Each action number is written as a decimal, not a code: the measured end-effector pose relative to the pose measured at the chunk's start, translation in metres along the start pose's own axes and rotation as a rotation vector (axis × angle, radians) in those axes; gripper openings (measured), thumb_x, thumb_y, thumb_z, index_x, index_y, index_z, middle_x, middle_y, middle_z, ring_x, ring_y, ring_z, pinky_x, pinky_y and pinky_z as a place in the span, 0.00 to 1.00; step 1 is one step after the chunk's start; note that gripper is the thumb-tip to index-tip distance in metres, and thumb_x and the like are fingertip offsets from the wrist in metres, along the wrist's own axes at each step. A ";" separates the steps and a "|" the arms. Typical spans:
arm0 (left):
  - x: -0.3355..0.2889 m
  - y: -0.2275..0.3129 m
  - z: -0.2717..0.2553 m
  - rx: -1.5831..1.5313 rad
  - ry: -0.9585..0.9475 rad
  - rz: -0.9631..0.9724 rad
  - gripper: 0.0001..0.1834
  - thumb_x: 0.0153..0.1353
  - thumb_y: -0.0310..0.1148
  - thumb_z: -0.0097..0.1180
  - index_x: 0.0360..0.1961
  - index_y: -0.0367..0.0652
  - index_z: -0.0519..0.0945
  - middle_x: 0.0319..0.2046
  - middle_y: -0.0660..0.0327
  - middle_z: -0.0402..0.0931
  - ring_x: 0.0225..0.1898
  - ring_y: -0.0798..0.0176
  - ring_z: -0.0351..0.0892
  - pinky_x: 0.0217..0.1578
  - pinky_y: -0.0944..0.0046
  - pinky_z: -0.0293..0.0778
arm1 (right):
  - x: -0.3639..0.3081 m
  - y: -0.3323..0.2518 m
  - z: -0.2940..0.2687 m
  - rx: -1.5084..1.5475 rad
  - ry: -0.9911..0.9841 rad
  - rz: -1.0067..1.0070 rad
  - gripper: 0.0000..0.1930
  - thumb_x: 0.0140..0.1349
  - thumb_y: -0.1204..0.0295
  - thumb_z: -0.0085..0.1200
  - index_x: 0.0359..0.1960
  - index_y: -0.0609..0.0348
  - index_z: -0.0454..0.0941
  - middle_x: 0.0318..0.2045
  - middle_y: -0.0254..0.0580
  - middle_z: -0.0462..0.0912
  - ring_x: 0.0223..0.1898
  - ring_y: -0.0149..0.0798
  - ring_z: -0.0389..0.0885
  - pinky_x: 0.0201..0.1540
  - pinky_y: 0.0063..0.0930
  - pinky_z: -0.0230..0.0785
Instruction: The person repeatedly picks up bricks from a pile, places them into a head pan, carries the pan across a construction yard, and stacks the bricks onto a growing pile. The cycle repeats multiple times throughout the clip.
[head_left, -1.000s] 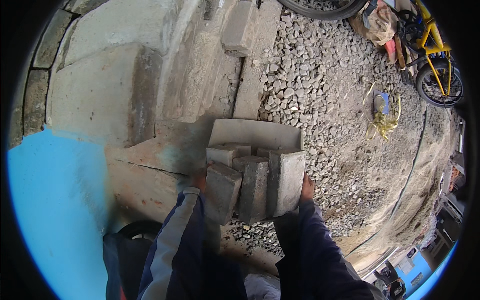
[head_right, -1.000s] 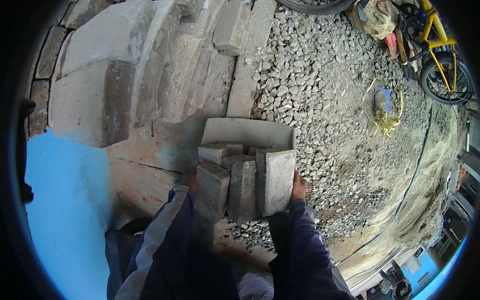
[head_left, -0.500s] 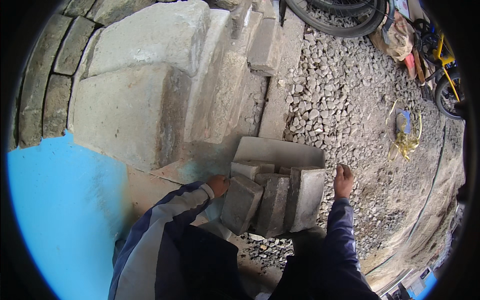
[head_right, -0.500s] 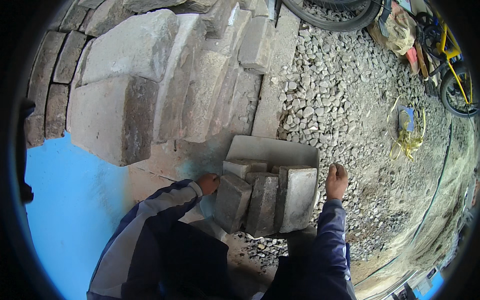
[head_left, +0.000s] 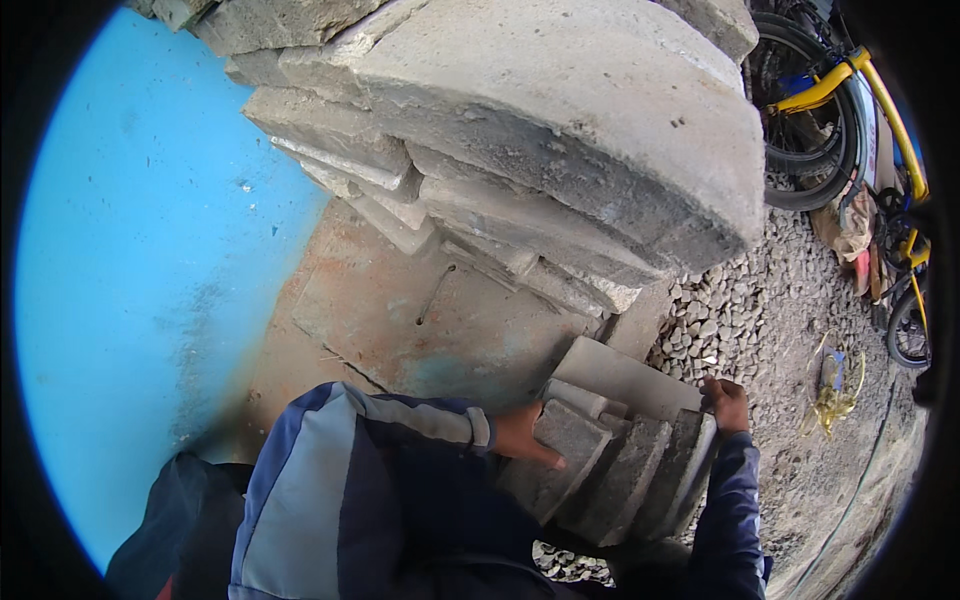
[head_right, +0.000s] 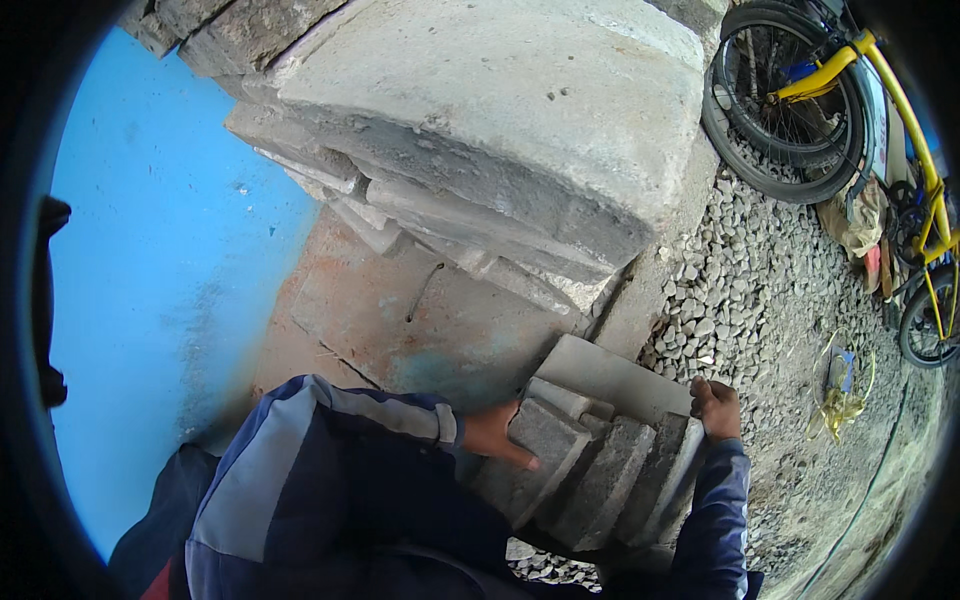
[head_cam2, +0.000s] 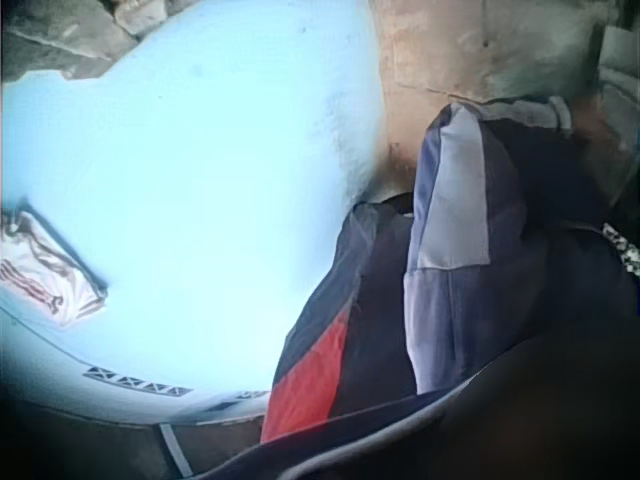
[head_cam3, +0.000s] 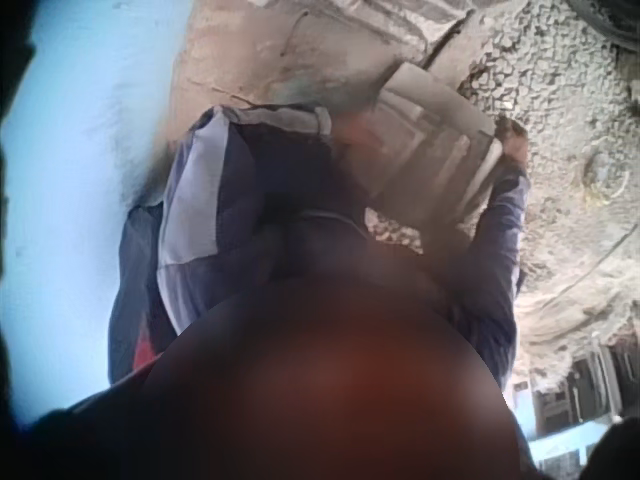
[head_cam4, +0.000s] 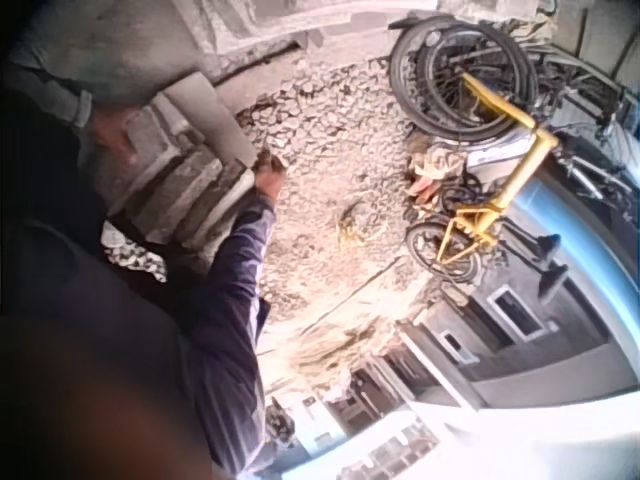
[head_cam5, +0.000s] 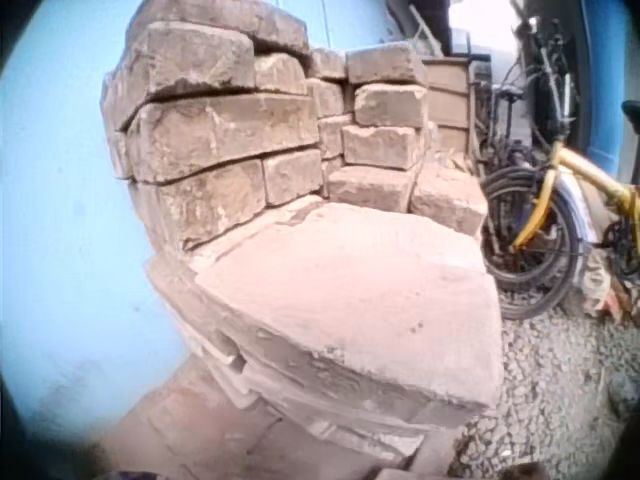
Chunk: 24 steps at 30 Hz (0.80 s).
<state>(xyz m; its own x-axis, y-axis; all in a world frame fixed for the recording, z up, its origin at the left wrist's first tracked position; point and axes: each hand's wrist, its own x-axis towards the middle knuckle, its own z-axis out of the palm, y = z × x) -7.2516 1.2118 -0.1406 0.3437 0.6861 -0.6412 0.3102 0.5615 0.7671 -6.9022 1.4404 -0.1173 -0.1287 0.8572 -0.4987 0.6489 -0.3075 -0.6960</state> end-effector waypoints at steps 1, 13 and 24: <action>0.002 -0.007 0.002 0.032 0.047 -0.013 0.61 0.46 0.59 0.76 0.66 0.25 0.57 0.62 0.41 0.67 0.64 0.47 0.69 0.66 0.54 0.64 | 0.000 -0.001 -0.001 -0.077 -0.007 -0.024 0.22 0.66 0.56 0.58 0.31 0.70 0.84 0.19 0.41 0.81 0.20 0.31 0.76 0.26 0.27 0.68; -0.006 -0.018 0.011 -0.454 -0.221 0.127 0.51 0.51 0.47 0.77 0.67 0.29 0.62 0.62 0.44 0.70 0.64 0.52 0.69 0.65 0.56 0.65 | -0.001 0.017 -0.002 -0.134 0.268 -0.054 0.21 0.64 0.57 0.58 0.29 0.67 0.84 0.20 0.40 0.82 0.23 0.31 0.77 0.30 0.28 0.69; -0.055 -0.067 -0.017 -0.823 0.712 0.093 0.39 0.52 0.51 0.73 0.59 0.36 0.74 0.52 0.51 0.79 0.55 0.54 0.78 0.57 0.57 0.71 | 0.012 0.055 -0.016 0.058 0.281 -0.125 0.20 0.68 0.62 0.54 0.25 0.67 0.82 0.19 0.40 0.80 0.19 0.31 0.75 0.25 0.29 0.71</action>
<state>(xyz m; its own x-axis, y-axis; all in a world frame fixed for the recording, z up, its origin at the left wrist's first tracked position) -7.3067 1.1446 -0.1568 -0.3387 0.7033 -0.6251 -0.4697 0.4493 0.7600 -6.8557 1.4403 -0.1531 0.0133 0.9680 -0.2506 0.5963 -0.2088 -0.7751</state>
